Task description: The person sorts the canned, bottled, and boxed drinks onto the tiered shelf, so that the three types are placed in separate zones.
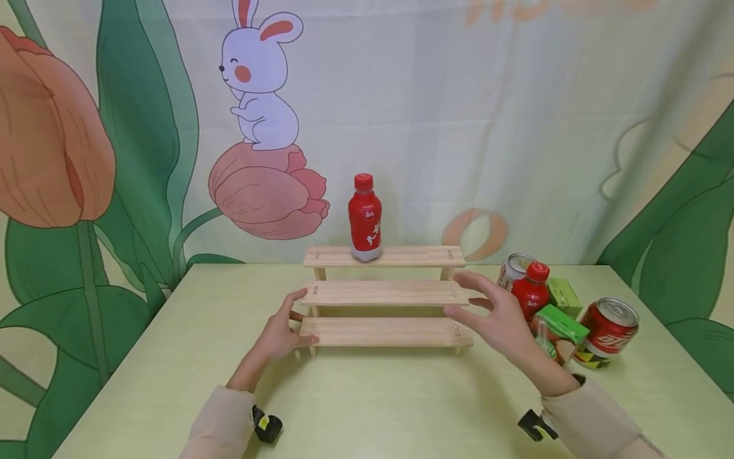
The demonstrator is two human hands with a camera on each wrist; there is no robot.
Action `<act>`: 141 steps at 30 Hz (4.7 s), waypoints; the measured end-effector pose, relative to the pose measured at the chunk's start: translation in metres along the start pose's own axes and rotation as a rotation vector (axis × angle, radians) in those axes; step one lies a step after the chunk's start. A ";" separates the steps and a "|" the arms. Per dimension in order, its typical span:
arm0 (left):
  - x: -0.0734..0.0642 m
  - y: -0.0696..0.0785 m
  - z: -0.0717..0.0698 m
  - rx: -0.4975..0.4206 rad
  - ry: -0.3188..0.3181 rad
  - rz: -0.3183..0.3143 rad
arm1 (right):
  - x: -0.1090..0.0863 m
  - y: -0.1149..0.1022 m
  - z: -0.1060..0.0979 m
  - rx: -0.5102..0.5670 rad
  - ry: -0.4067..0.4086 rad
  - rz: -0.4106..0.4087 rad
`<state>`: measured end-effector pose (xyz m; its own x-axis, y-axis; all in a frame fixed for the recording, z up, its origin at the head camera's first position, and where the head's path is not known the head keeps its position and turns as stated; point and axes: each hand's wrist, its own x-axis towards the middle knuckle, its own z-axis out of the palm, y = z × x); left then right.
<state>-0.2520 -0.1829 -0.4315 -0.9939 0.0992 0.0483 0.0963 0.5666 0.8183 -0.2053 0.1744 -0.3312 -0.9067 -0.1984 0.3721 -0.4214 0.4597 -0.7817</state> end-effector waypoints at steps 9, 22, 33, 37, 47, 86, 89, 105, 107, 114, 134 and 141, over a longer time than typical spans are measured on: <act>0.001 0.000 0.000 0.007 -0.002 0.002 | -0.012 0.006 -0.007 -0.066 0.007 0.029; 0.000 0.001 0.000 0.008 -0.003 0.002 | -0.026 0.019 -0.028 -0.147 0.016 0.095; 0.000 0.003 0.000 0.007 0.004 -0.009 | -0.038 0.027 -0.049 -0.151 0.023 0.215; 0.000 0.003 0.000 -0.002 0.000 -0.016 | -0.045 0.030 -0.056 -0.140 0.044 0.268; 0.000 0.002 -0.001 -0.004 0.001 -0.012 | -0.056 0.040 -0.070 -0.169 0.115 0.267; -0.001 0.004 0.000 -0.009 0.005 -0.009 | -0.079 0.100 -0.095 -0.365 0.253 0.482; -0.002 0.004 0.000 -0.004 0.005 -0.018 | -0.078 0.105 -0.093 -0.337 0.230 0.494; -0.001 0.003 -0.001 -0.019 0.006 0.002 | -0.075 0.104 -0.083 -0.242 0.188 0.533; -0.001 0.003 -0.001 -0.018 0.006 0.003 | -0.076 0.104 -0.083 -0.235 0.201 0.533; -0.001 0.003 0.001 -0.013 0.003 -0.007 | -0.078 0.104 -0.081 -0.242 0.260 0.502; -0.001 0.001 0.000 0.008 0.011 -0.005 | -0.078 0.154 -0.091 -0.113 0.288 0.556; -0.001 0.003 0.000 0.006 0.013 -0.004 | -0.074 0.099 -0.084 -0.074 0.245 0.531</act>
<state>-0.2506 -0.1813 -0.4289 -0.9949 0.0859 0.0528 0.0926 0.5719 0.8151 -0.1782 0.3077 -0.3939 -0.9595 0.2770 0.0504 0.0999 0.5023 -0.8589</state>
